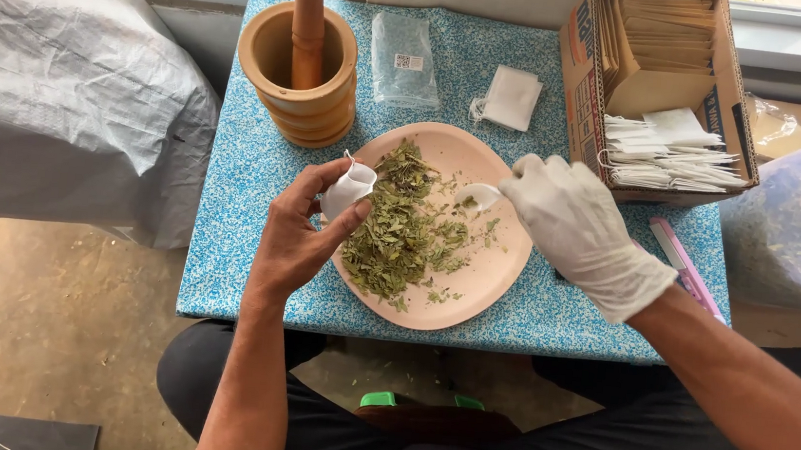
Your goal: Filling empty tea bags with dried tea leaves, weighing them on a scale, and sealing them with a heat sealer.
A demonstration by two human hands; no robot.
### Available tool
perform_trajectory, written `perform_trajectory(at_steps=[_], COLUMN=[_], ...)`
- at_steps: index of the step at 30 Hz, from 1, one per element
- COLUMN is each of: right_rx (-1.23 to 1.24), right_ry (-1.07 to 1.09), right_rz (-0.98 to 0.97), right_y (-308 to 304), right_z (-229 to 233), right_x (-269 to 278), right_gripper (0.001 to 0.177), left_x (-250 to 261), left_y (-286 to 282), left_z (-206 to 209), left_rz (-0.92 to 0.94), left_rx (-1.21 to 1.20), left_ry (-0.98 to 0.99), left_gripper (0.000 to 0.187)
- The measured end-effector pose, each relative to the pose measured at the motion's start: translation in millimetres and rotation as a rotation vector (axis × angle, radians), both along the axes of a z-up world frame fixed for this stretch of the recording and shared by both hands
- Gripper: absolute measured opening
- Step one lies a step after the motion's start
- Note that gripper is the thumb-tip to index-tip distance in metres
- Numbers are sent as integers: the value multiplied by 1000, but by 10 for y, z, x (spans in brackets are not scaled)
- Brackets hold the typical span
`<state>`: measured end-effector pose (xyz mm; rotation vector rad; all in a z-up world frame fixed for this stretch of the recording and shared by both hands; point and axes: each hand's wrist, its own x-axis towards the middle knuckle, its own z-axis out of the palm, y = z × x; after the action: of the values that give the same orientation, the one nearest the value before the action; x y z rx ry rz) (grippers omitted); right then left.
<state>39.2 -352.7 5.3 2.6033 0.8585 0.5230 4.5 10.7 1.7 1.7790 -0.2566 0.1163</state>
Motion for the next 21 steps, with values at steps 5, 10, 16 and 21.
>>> perform_trajectory(at_steps=[5,10,16,21], right_rx=[6,103,298,361], right_ry=[-47,80,396,673], right_rz=[81,123,116,-80], right_y=[111,412,720,663], right_z=[-158,-338,-306,-111], right_x=[211,258,171,192], right_gripper=[16,20,3,11], left_x=[48,93,68,52], left_y=[-37,-122,-201,-183], left_z=[-122,-257,-359,-276], left_rz=[37,51,105,115], left_rx=[-41,-68,-116,-76], left_ry=[-18,-38,-62,-118], left_gripper=[56,56,57,57])
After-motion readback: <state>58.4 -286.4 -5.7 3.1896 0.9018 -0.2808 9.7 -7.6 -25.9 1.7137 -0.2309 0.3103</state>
